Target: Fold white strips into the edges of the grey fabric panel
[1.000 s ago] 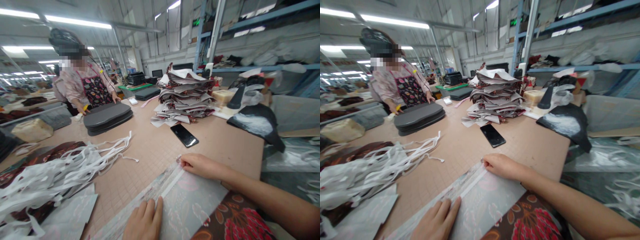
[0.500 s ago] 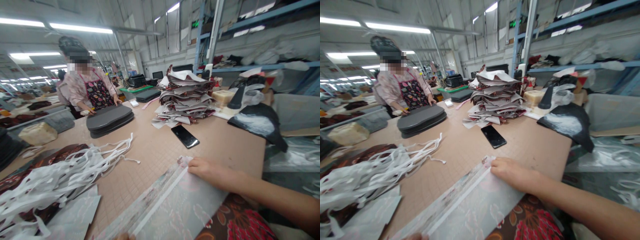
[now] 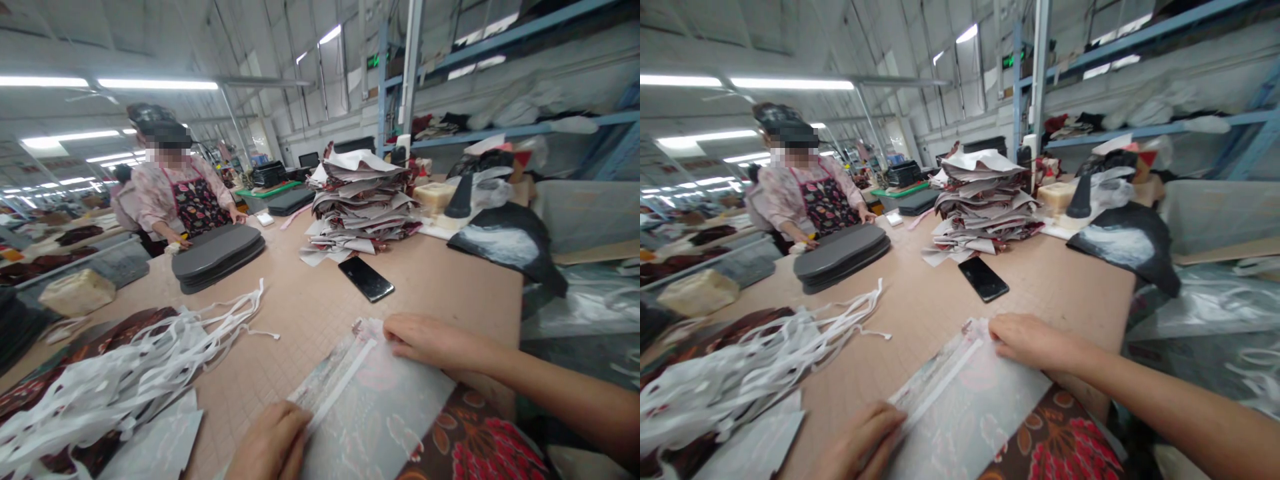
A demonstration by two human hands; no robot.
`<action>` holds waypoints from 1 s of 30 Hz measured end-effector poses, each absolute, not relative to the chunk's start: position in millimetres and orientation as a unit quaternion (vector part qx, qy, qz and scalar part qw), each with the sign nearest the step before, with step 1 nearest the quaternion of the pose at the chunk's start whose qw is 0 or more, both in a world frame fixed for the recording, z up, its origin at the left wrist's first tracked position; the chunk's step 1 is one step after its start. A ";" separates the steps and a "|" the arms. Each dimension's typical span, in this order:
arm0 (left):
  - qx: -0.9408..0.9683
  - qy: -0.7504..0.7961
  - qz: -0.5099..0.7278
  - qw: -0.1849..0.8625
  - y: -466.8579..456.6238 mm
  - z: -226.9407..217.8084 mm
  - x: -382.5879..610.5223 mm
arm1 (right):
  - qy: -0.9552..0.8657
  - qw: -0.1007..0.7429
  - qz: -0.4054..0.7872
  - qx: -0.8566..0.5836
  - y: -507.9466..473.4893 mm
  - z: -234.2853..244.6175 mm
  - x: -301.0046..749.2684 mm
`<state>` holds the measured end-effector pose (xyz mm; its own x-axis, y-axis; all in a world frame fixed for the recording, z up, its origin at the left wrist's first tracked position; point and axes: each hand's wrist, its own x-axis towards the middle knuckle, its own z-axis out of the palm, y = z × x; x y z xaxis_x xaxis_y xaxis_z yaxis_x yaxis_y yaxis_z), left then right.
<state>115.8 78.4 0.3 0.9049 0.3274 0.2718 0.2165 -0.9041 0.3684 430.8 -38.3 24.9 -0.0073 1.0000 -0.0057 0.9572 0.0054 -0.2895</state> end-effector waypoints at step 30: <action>0.917 0.285 0.107 0.260 75.9 7.8 240.5 | -0.700 0.129 0.002 -0.703 -39.8 15.4 419.6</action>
<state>240.5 75.9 7.8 0.8151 0.5773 0.0485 0.4662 -0.7032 0.5368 419.6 -39.8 15.4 0.0211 0.9839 0.1775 0.9830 0.0119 -0.1833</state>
